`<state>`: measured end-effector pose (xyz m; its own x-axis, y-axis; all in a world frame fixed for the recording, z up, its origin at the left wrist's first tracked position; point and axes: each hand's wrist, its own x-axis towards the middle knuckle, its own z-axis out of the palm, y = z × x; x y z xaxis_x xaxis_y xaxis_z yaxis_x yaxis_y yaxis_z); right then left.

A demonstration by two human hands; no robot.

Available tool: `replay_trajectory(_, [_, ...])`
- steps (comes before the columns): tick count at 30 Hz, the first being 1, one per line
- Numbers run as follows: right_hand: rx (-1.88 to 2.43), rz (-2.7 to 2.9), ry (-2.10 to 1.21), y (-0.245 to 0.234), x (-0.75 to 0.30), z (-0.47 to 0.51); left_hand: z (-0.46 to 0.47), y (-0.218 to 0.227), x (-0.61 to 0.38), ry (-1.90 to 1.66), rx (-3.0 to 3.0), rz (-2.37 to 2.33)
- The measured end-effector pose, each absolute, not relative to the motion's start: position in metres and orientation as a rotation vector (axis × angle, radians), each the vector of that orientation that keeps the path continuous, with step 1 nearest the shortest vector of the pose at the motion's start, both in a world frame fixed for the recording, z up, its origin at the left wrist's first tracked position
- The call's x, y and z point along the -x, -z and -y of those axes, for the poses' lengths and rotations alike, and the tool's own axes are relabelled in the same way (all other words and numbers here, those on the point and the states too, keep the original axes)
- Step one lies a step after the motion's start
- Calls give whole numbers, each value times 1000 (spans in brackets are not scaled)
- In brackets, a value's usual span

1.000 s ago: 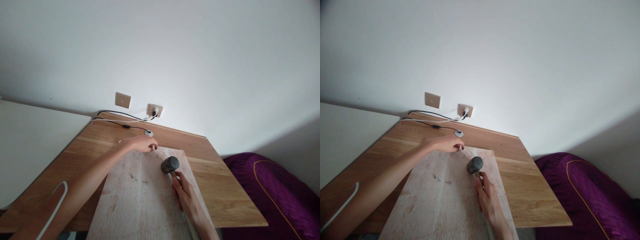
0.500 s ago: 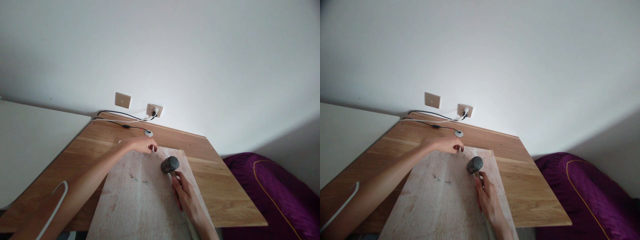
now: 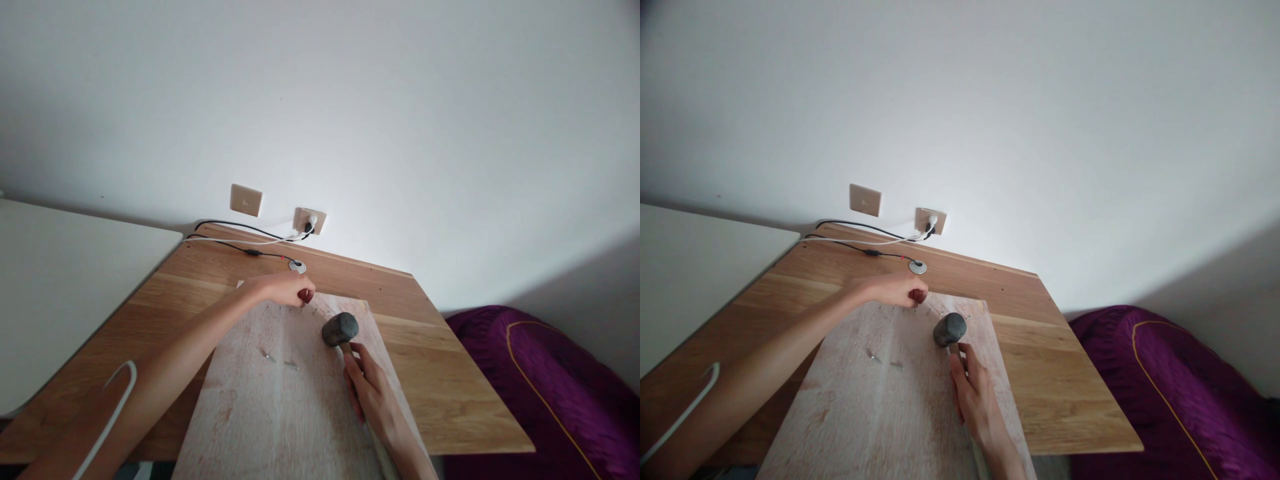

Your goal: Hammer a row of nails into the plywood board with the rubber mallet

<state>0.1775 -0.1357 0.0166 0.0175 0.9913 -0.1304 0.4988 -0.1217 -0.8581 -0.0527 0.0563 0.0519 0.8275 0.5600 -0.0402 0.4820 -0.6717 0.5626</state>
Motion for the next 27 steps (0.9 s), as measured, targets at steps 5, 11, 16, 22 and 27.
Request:
replay_trajectory(5, [1706,1518,-1024,-18,-177,137,-54,-52,49,-134,-2487,-817])
replay_trajectory(11, [1709,1511,-1026,-15,-178,136,-52,-49,46,-126,-2523,-844])
replay_trajectory(16, [1691,1506,-1040,-11,-179,135,-51,-50,46,-134,-2531,-844])
replay_trajectory(22, [1698,1506,-1043,-10,-180,136,-50,-49,45,-145,-2526,-833])
replay_trajectory(27, [1700,1509,-1060,-14,-179,136,-43,-41,45,-251,-2540,-809])
